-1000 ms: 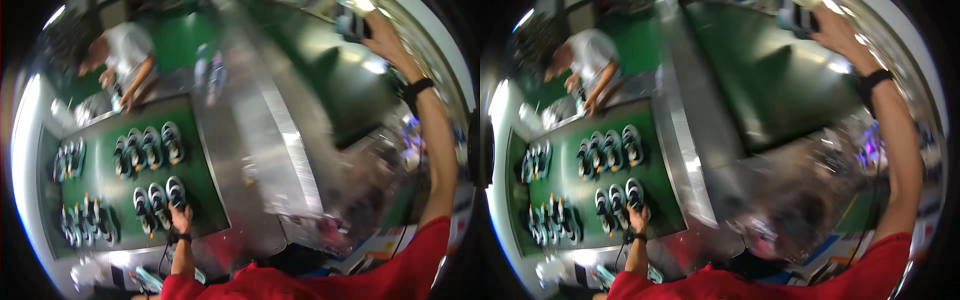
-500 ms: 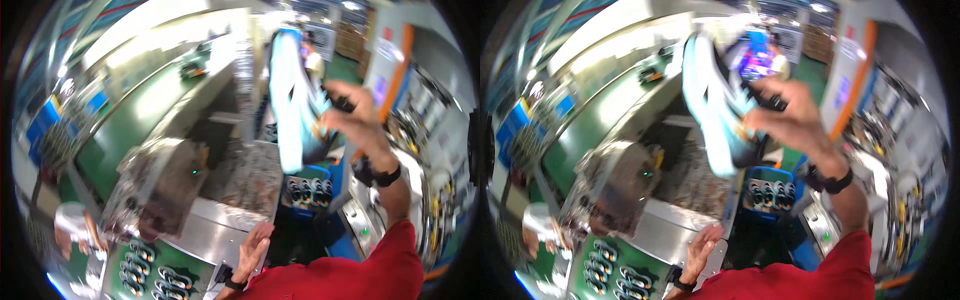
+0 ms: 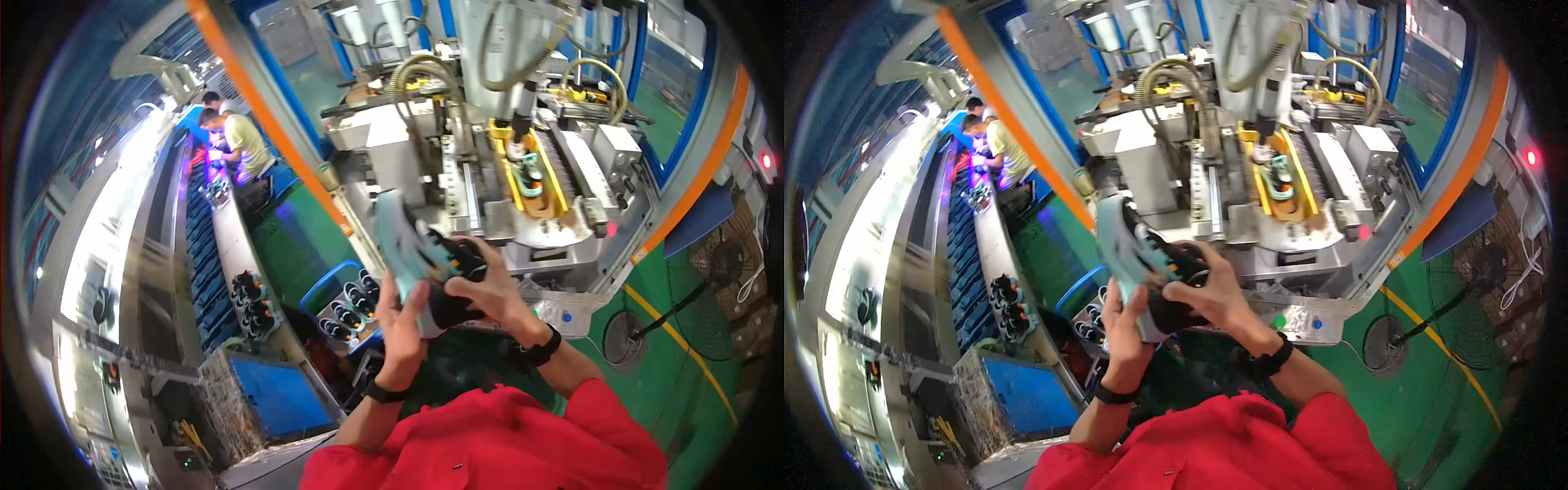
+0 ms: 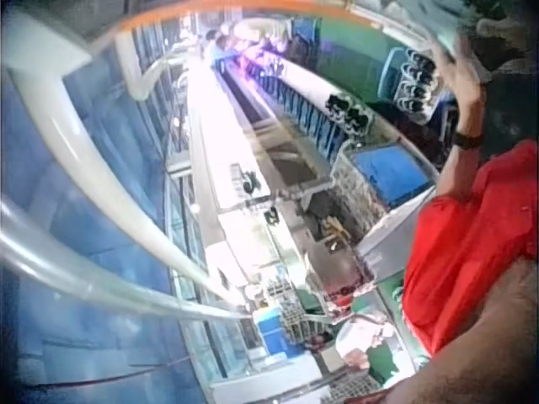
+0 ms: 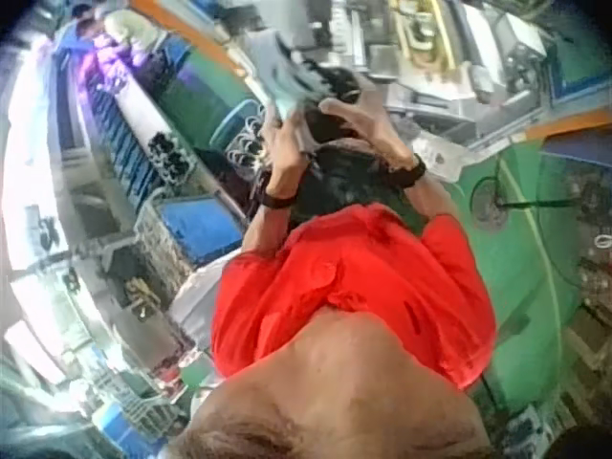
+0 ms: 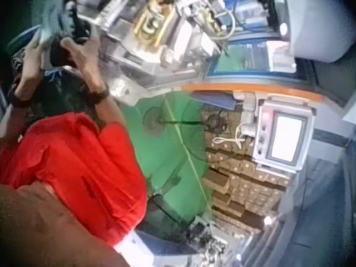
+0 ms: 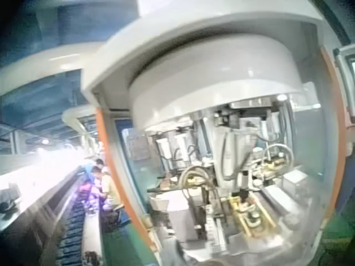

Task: Operating a shoe manufacturing machine and organizing finished sneakers on a conveyor.

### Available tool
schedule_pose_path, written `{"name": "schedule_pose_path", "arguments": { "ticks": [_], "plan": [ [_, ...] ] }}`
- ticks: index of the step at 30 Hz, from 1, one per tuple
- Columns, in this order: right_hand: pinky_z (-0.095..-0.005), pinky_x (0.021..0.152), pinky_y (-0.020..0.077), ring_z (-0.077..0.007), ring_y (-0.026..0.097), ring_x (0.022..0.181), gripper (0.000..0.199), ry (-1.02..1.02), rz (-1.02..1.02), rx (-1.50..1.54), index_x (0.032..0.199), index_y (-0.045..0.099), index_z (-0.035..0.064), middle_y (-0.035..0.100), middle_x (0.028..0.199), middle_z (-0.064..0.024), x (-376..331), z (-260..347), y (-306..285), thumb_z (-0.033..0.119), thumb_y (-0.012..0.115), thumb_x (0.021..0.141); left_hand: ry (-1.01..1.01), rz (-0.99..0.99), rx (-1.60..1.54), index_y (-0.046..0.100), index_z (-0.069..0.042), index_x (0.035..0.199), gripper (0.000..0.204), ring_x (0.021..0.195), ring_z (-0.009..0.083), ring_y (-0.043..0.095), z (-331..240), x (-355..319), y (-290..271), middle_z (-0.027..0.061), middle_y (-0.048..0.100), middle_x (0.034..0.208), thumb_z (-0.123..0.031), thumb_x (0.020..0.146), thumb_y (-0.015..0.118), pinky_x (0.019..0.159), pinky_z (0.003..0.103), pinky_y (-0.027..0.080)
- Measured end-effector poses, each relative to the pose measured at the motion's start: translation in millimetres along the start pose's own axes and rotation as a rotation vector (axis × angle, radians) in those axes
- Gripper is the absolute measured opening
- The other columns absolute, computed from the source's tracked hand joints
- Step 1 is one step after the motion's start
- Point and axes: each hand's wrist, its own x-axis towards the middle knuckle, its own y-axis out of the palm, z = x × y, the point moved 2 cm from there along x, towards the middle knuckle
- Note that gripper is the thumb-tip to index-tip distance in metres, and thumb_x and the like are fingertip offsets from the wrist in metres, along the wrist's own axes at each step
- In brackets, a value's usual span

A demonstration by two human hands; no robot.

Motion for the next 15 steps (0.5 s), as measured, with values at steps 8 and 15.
{"name": "schedule_pose_path", "arguments": {
  "ticks": [8, 15],
  "plan": [
    [-0.0285, 0.082, 0.0484, -0.0148, 0.058, 0.09, 0.058, 0.026, -0.6, -0.155, 0.12, 0.058, 0.003, 0.062, 0.104, -0.0066, 10, -42, -190, 0.012, 0.073, 0.066, -0.129, 0.448, 0.469, 0.028, 0.008, 0.145, 0.079, 0.118, 0.0212, 0.053, 107, 126, 129, 0.0194, 0.054, 0.129, -0.039, 0.091, 0.063, 0.096, 0.031, 0.043],
    [-0.0263, 0.081, 0.0472, -0.0125, 0.058, 0.089, 0.048, -0.028, -0.927, -0.082, 0.12, 0.055, 0.0015, 0.06, 0.103, -0.0055, 3, -38, -262, 0.007, 0.067, 0.073, -0.076, 0.097, 0.903, 0.025, 0.012, 0.142, 0.102, 0.127, 0.0409, 0.046, 266, 319, 163, 0.0334, 0.044, 0.137, -0.048, 0.076, 0.074, 0.104, 0.044, 0.039]
  ]
}}
